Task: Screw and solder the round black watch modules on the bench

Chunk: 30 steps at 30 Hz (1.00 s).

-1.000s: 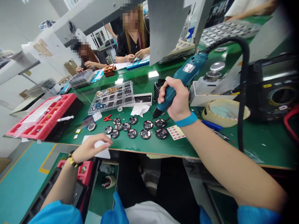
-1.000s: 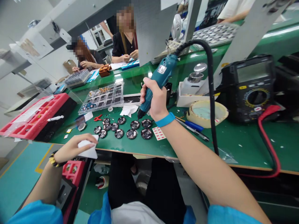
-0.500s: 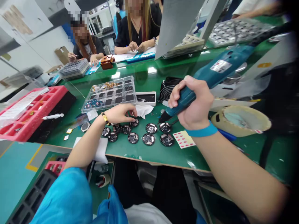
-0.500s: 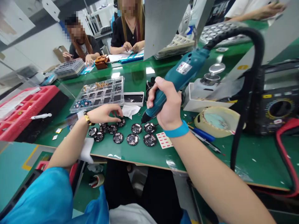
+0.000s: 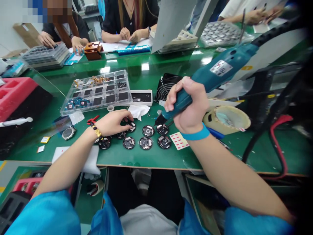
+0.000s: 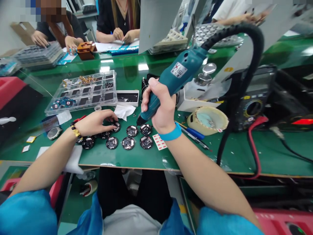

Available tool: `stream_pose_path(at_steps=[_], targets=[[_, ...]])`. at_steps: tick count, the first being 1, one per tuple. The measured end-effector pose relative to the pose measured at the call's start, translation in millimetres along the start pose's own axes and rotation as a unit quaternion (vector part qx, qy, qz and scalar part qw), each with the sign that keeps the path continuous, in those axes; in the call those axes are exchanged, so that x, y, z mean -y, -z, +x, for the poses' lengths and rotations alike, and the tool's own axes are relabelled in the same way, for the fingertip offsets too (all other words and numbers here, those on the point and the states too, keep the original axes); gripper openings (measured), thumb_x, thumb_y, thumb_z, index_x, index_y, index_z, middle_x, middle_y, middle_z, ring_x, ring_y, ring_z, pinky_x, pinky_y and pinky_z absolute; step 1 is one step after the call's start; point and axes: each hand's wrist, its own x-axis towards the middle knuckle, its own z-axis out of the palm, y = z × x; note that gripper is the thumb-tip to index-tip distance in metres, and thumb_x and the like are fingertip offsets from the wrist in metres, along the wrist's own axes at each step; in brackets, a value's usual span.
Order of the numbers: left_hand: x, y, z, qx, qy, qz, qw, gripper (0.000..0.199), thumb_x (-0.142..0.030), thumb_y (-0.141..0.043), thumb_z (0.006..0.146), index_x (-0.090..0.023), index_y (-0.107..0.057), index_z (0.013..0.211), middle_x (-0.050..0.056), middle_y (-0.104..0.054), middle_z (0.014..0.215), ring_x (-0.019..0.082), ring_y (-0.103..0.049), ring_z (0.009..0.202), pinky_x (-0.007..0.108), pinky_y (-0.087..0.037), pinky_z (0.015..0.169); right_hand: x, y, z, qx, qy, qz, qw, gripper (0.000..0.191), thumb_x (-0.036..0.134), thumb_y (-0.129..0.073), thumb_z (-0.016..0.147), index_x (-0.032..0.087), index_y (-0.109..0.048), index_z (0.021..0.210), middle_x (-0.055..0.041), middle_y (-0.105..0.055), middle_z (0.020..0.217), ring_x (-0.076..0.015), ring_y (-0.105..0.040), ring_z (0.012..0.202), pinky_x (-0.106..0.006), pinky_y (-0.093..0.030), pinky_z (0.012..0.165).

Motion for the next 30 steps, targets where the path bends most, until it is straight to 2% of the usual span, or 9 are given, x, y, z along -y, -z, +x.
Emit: stream_pose_path(at_steps=[5,10,18,22,25,30], targets=[[-3,-2.1,2,0.011,0.015,-0.068,0.997,0.036,-0.039,-0.071,0.089,-0.020,-0.064,0.119,0.005,-0.073,0.112,0.020,-0.069,0.096,0.035,-0.056,0.088,-1,-2,0,-0.008,0.015,0.036,0.999,0.043,0.047,-0.077,0.084,0.022,-0.053,0.059,0.0018,-0.048,0.054,-0.0111,-0.042,0.040,-0.029,-0.030,0.039],[0,0.1,1,0.019,0.009,-0.129,0.991,0.046,-0.039,-0.069,0.091,-0.019,-0.060,0.132,0.008,-0.073,0.122,0.020,-0.071,0.103,0.039,-0.057,0.097,-1,-3,0,-0.015,0.020,0.038,0.999,0.044,0.048,-0.079,0.082,0.022,-0.053,0.058,0.0017,-0.048,0.053,-0.0114,-0.042,0.039,-0.028,-0.029,0.038],[-2,7.0,-2,0.047,-0.004,-0.095,0.994,0.058,-0.041,-0.077,0.085,-0.019,-0.060,0.137,0.009,-0.071,0.126,0.022,-0.069,0.109,0.036,-0.056,0.097,3,-5,-1,-0.012,0.038,0.024,0.999,0.039,0.048,-0.074,0.084,0.023,-0.053,0.063,0.0029,-0.046,0.053,-0.0124,-0.039,0.039,-0.029,-0.029,0.036],[-3,-0.9,2,0.038,-0.018,-0.086,0.995,0.045,-0.038,-0.077,0.084,-0.019,-0.068,0.124,0.007,-0.072,0.119,0.020,-0.068,0.102,0.032,-0.055,0.091,1,-13,-5,-0.016,0.060,0.031,0.998,0.033,0.042,-0.072,0.084,0.023,-0.054,0.064,0.0035,-0.046,0.053,-0.0116,-0.038,0.037,-0.028,-0.028,0.035],[-5,-4.9,5,0.033,-0.030,-0.076,0.996,0.035,-0.037,-0.077,0.085,-0.020,-0.073,0.114,0.006,-0.072,0.116,0.020,-0.067,0.099,0.032,-0.054,0.090,-5,-22,-8,0.007,0.057,0.004,0.998,0.038,0.045,-0.075,0.086,0.023,-0.051,0.065,0.0037,-0.049,0.055,-0.0122,-0.041,0.039,-0.029,-0.030,0.037],[-9,-4.9,4,0.036,-0.041,-0.062,0.997,0.035,-0.035,-0.078,0.085,-0.019,-0.073,0.115,0.007,-0.071,0.115,0.021,-0.067,0.100,0.032,-0.052,0.090,-16,-44,-4,0.050,0.064,-0.050,0.995,0.045,0.054,-0.075,0.090,0.024,-0.052,0.066,0.0042,-0.050,0.054,-0.0129,-0.043,0.039,-0.030,-0.032,0.040]])
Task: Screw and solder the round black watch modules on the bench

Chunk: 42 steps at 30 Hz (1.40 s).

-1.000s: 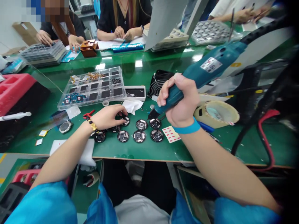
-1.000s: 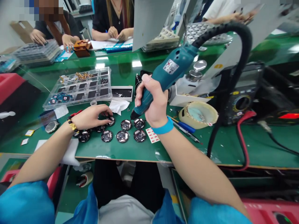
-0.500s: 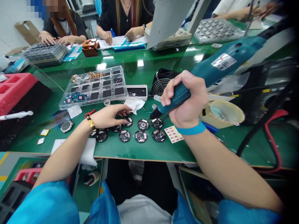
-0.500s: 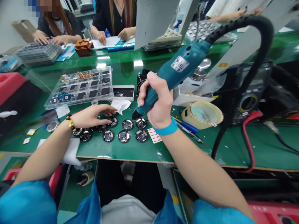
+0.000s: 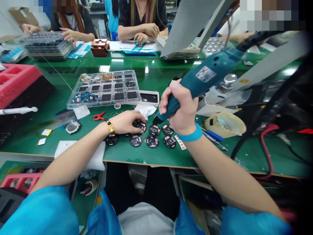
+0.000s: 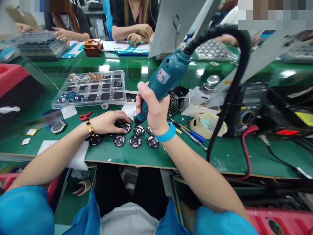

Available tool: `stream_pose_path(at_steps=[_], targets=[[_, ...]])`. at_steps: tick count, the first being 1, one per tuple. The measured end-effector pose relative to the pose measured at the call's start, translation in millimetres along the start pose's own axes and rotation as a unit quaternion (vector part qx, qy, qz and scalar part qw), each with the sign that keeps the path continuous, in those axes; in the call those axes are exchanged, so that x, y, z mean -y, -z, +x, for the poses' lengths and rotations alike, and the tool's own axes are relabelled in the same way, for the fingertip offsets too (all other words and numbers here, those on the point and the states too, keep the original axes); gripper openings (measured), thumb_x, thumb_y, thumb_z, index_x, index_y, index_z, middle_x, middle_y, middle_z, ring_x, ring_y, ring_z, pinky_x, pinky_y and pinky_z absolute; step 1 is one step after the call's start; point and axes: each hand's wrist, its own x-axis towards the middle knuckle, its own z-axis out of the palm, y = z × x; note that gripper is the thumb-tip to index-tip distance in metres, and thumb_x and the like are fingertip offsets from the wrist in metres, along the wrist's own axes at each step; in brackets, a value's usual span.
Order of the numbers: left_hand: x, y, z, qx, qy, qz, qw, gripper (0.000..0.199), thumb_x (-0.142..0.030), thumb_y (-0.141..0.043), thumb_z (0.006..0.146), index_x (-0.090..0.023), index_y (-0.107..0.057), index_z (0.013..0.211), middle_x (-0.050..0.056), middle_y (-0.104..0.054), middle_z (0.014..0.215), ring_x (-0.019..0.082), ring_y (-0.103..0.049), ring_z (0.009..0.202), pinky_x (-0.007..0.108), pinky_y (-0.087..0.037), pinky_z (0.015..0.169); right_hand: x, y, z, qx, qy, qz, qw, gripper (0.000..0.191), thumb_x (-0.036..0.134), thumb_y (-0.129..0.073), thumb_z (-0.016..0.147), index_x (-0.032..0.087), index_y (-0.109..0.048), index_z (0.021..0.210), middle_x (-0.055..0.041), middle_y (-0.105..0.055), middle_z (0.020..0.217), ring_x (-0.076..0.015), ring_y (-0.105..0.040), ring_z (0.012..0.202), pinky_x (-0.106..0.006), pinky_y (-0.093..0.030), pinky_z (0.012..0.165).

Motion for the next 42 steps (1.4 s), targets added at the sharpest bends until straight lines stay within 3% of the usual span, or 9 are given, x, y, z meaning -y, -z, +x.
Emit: stream_pose_path(at_steps=[6,10,16,21,27,38,42], targets=[[6,-1.5,1,0.005,-0.011,-0.020,1.000,0.046,-0.030,-0.084,0.078,-0.017,-0.066,0.118,0.007,-0.073,0.114,0.021,-0.068,0.101,0.031,-0.053,0.089,-13,-18,14,0.010,-0.001,-0.034,0.999,0.056,0.064,-0.067,0.094,0.023,-0.050,0.061,0.0032,-0.049,0.055,-0.0117,-0.044,0.040,-0.029,-0.035,0.040],[5,-4.4,3,-0.006,-0.003,-0.013,1.000,0.048,-0.024,-0.084,0.077,-0.016,-0.065,0.120,0.006,-0.072,0.110,0.021,-0.068,0.098,0.030,-0.053,0.086,-19,-13,10,-0.002,-0.010,0.007,1.000,0.052,0.057,-0.069,0.095,0.022,-0.049,0.062,0.0038,-0.048,0.056,-0.0107,-0.042,0.039,-0.028,-0.034,0.039],[-5,-5.5,1,-0.020,-0.012,0.016,1.000,0.045,-0.022,-0.080,0.080,-0.016,-0.064,0.122,0.006,-0.069,0.109,0.022,-0.066,0.102,0.032,-0.052,0.090,-9,-4,3,-0.035,-0.069,0.040,0.996,0.045,0.050,-0.077,0.083,0.023,-0.048,0.061,0.0041,-0.047,0.054,-0.0113,-0.038,0.040,-0.029,-0.031,0.039],[-7,-5.1,-1,-0.014,-0.019,0.033,0.999,0.038,-0.023,-0.077,0.082,-0.018,-0.064,0.117,0.007,-0.067,0.113,0.024,-0.064,0.107,0.035,-0.052,0.095,-5,-6,1,-0.019,-0.076,0.043,0.996,0.046,0.050,-0.077,0.085,0.024,-0.047,0.061,0.0034,-0.046,0.054,-0.0130,-0.036,0.040,-0.032,-0.027,0.039],[-8,-3.5,-2,-0.007,-0.021,0.032,0.999,0.036,-0.023,-0.074,0.082,-0.019,-0.066,0.117,0.007,-0.067,0.115,0.025,-0.065,0.108,0.036,-0.053,0.098,-6,-5,0,0.000,-0.075,0.002,0.997,0.058,0.070,-0.077,0.081,0.025,-0.044,0.066,0.0045,-0.044,0.054,-0.0124,-0.037,0.040,-0.034,-0.034,0.039],[-10,-3.2,-1,0.000,-0.012,0.042,0.999,0.033,-0.028,-0.075,0.084,-0.019,-0.071,0.116,0.008,-0.067,0.117,0.027,-0.066,0.109,0.038,-0.053,0.101,-12,-6,-6,0.010,-0.045,0.026,0.999,0.047,0.049,-0.077,0.089,0.024,-0.049,0.062,0.0037,-0.048,0.055,-0.0129,-0.040,0.041,-0.034,-0.034,0.041],[-9,-3.4,0,0.005,-0.008,0.043,0.999,0.034,-0.031,-0.075,0.085,-0.019,-0.072,0.116,0.008,-0.067,0.117,0.027,-0.065,0.110,0.039,-0.053,0.101,-13,-8,-7,0.009,-0.053,0.010,0.999,0.048,0.054,-0.075,0.089,0.024,-0.048,0.061,0.0035,-0.047,0.054,-0.0145,-0.039,0.041,-0.036,-0.035,0.041]])
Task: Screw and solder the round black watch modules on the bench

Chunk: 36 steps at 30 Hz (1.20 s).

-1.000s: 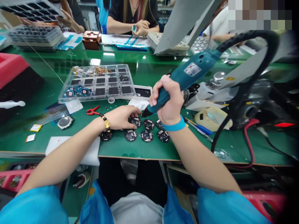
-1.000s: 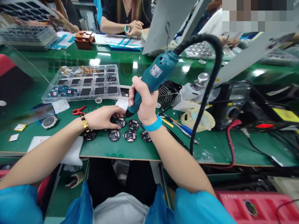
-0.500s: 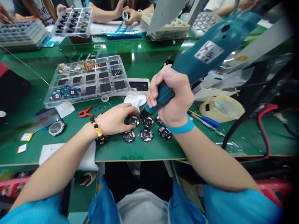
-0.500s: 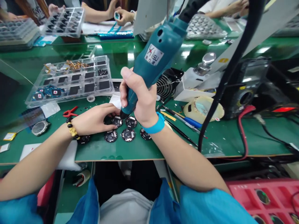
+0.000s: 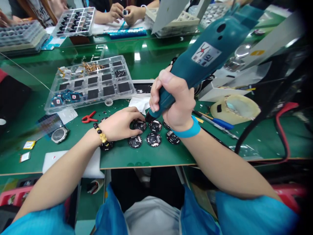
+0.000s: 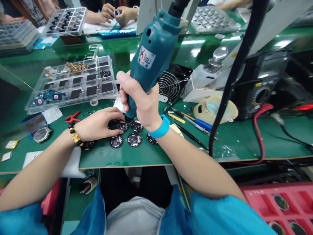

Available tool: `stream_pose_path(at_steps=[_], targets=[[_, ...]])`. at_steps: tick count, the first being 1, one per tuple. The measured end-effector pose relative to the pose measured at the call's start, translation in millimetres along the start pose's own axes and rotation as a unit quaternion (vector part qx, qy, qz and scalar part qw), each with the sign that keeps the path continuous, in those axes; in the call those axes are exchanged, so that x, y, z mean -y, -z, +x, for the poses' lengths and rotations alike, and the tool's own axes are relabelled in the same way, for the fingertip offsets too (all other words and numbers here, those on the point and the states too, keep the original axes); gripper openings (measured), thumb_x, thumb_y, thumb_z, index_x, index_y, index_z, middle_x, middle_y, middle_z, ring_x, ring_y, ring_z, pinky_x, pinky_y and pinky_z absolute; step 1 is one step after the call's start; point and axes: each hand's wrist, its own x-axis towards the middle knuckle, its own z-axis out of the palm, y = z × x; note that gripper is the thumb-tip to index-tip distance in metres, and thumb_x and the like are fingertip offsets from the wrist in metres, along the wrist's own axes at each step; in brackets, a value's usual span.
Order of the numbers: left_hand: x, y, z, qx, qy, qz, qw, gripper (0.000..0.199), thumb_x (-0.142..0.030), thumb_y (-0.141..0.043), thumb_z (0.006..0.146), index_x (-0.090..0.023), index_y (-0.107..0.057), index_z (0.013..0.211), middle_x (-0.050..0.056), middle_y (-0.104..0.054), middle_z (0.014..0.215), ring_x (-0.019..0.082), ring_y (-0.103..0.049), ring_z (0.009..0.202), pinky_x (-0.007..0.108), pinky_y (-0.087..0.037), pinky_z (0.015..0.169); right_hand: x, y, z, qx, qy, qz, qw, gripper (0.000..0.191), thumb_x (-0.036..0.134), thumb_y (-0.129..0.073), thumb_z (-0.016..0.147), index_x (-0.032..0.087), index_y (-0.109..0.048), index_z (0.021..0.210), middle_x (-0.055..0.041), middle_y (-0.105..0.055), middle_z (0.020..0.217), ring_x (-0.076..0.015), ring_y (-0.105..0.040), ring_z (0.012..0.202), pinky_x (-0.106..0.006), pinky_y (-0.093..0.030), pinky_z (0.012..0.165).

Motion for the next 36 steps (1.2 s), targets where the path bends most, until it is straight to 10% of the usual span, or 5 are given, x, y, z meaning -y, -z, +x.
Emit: stream_pose_path(at_steps=[36], targets=[[-1.0,-0.5,-0.5,0.000,-0.006,0.005,1.000,0.031,-0.032,-0.074,0.087,-0.018,-0.071,0.115,0.008,-0.067,0.115,0.026,-0.065,0.109,0.037,-0.052,0.097,0.1,1.3,2.7,0.002,-0.010,-0.021,1.000,0.055,0.067,-0.076,0.083,0.024,-0.047,0.064,0.0034,-0.046,0.054,-0.0130,-0.038,0.039,-0.034,-0.037,0.039]])
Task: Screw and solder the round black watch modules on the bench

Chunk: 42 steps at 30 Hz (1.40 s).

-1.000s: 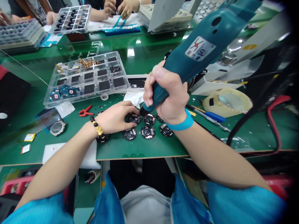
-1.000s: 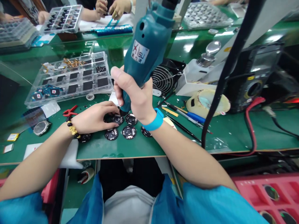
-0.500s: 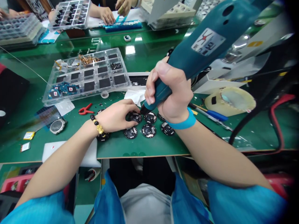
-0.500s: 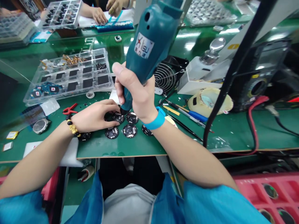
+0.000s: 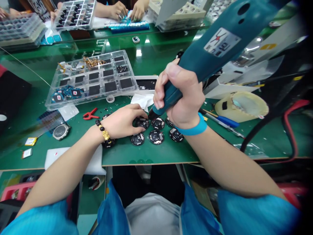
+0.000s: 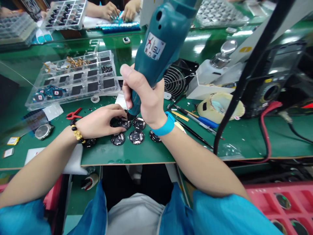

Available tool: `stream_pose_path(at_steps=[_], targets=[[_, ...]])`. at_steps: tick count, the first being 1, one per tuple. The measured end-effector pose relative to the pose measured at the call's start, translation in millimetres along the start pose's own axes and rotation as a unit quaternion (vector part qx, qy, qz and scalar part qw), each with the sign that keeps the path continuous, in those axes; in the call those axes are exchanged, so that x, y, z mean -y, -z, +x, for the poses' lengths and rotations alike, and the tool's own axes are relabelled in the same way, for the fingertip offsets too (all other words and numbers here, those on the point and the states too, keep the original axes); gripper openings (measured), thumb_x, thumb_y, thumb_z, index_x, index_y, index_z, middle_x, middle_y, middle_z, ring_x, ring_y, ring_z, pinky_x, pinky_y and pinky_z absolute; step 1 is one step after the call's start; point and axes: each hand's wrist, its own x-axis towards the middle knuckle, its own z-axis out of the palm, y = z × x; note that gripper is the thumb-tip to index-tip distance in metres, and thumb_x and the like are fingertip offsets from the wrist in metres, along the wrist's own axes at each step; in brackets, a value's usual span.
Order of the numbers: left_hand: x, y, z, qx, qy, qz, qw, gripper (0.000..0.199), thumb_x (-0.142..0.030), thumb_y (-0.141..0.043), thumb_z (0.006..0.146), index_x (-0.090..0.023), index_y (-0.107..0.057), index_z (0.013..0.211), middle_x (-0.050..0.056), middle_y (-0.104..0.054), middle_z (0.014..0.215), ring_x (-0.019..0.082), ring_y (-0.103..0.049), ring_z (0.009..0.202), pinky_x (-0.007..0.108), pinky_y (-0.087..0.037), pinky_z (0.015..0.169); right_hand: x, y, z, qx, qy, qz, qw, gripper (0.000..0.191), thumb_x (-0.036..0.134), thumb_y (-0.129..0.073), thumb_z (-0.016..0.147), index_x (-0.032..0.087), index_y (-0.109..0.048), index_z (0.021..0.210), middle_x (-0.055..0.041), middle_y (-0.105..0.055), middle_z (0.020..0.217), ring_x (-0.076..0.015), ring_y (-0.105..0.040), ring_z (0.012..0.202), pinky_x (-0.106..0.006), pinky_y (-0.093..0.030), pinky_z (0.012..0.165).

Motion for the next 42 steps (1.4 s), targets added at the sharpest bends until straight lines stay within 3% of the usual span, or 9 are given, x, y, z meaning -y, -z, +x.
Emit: stream_pose_path(at_steps=[16,24,30,34,38,42], targets=[[-2,-0.3,0,0.001,-0.001,0.007,1.000,0.032,-0.031,-0.073,0.088,-0.016,-0.071,0.116,0.009,-0.067,0.116,0.027,-0.065,0.111,0.038,-0.052,0.100,4,-5,-4,0.021,0.036,0.013,0.999,0.045,0.037,-0.071,0.090,0.024,-0.043,0.057,0.0041,-0.046,0.047,-0.0136,-0.040,0.037,-0.031,-0.031,0.041],[0,-0.3,-1,-0.006,-0.006,0.005,1.000,0.033,-0.033,-0.073,0.087,-0.017,-0.071,0.116,0.009,-0.067,0.116,0.027,-0.066,0.109,0.039,-0.052,0.101,6,-11,-9,-0.011,0.013,-0.021,1.000,0.053,0.052,-0.073,0.092,0.025,-0.041,0.058,0.0051,-0.043,0.046,-0.0139,-0.040,0.038,-0.032,-0.039,0.045],[3,-0.5,-2,-0.008,-0.019,0.015,1.000,0.036,-0.035,-0.075,0.088,-0.018,-0.071,0.119,0.009,-0.067,0.118,0.028,-0.065,0.111,0.040,-0.052,0.100,8,-6,-5,-0.015,0.037,0.036,0.999,0.049,0.043,-0.075,0.090,0.024,-0.042,0.059,0.0047,-0.044,0.048,-0.0128,-0.040,0.038,-0.030,-0.035,0.042],[3,0.4,-1,-0.039,-0.037,-0.007,0.999,0.032,-0.036,-0.078,0.088,-0.020,-0.072,0.115,0.008,-0.068,0.119,0.027,-0.064,0.114,0.042,-0.051,0.103,10,0,1,-0.042,0.017,0.043,0.998,0.040,0.050,-0.074,0.086,0.024,-0.050,0.066,0.0036,-0.048,0.052,-0.0130,-0.039,0.039,-0.031,-0.032,0.041],[1,1.5,0,-0.088,-0.055,-0.046,0.994,0.011,-0.032,-0.073,0.093,-0.021,-0.076,0.095,0.005,-0.072,0.110,0.023,-0.067,0.106,0.037,-0.051,0.100,12,3,5,-0.044,0.011,0.077,0.996,0.037,0.046,-0.073,0.084,0.024,-0.049,0.067,0.0026,-0.049,0.054,-0.0137,-0.038,0.040,-0.031,-0.030,0.041],[1,1.8,0,-0.116,-0.041,-0.056,0.991,0.010,-0.031,-0.074,0.092,-0.022,-0.078,0.087,0.001,-0.075,0.102,0.020,-0.070,0.097,0.035,-0.051,0.096,16,3,7,-0.066,0.007,0.089,0.994,0.036,0.045,-0.071,0.083,0.025,-0.048,0.065,0.0023,-0.048,0.053,-0.0148,-0.036,0.041,-0.031,-0.028,0.041]])
